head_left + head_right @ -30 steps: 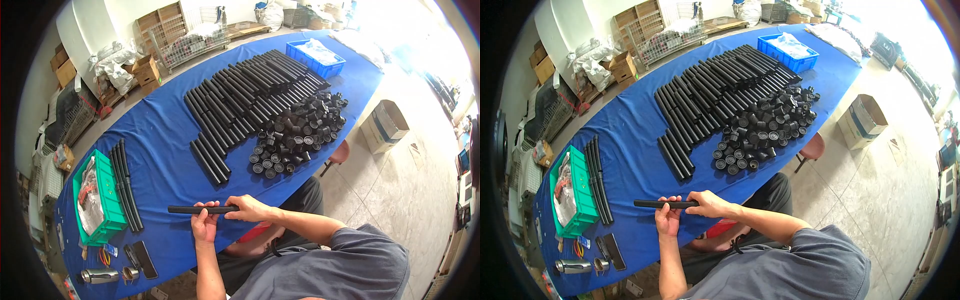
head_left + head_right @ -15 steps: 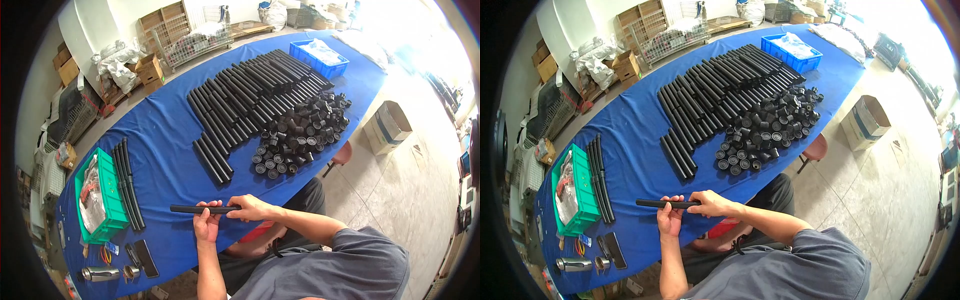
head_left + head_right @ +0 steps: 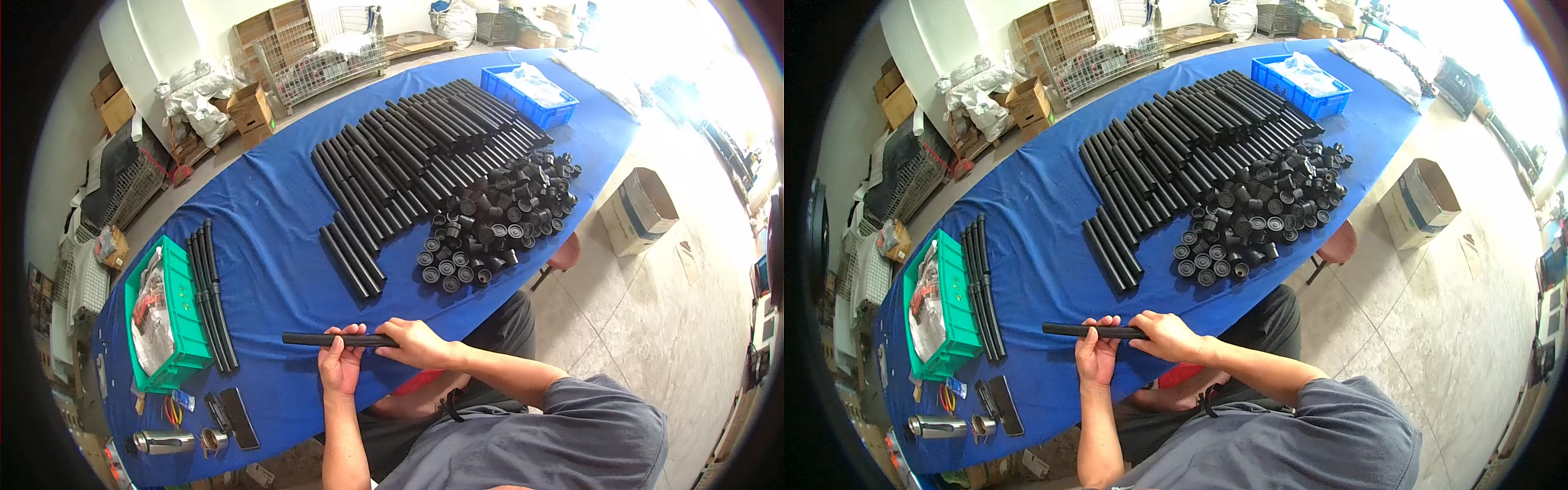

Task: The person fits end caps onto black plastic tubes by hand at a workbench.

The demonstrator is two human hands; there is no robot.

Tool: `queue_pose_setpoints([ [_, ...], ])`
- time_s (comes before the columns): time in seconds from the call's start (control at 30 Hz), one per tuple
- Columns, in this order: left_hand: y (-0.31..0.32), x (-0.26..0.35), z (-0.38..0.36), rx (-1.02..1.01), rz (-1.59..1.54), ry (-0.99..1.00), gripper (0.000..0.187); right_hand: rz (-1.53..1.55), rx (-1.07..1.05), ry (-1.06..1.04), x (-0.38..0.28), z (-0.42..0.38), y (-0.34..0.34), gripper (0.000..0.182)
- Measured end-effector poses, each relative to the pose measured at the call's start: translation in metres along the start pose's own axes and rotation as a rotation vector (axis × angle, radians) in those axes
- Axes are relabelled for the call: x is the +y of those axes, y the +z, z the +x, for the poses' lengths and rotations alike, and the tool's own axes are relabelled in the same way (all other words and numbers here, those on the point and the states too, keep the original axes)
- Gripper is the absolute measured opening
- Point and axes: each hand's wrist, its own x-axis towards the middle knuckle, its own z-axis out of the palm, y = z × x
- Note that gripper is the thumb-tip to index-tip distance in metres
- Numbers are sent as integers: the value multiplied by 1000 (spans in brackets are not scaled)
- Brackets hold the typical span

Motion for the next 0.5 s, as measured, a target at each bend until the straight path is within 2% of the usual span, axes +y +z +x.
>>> queue_pose_setpoints([
  [0.07,-1,1,-2,-42,-17,-10,21,385,-281,484,-30,6,-24,31],
  [0.17,2,0,1,-20,8,-9,20,92,-152,106,5,3,-8,31],
  [0.2,2,0,2,-12,11,-3,20,-43,21,-103,4,-1,-2,33],
  [0.3,1,-1,1,-16,6,5,19,-110,67,-126,4,-8,4,34],
  [0.33,0,-1,1,-43,-3,1,19,-44,34,-98,3,-6,3,33],
  [0.43,-1,0,-1,-52,-17,-12,18,413,-376,520,-23,3,-26,31],
  [0.47,-1,0,1,-46,-19,-16,18,317,-296,403,-26,0,-26,32],
  [0.5,1,1,2,-22,-11,-11,18,116,-152,178,-17,-1,-17,33],
])
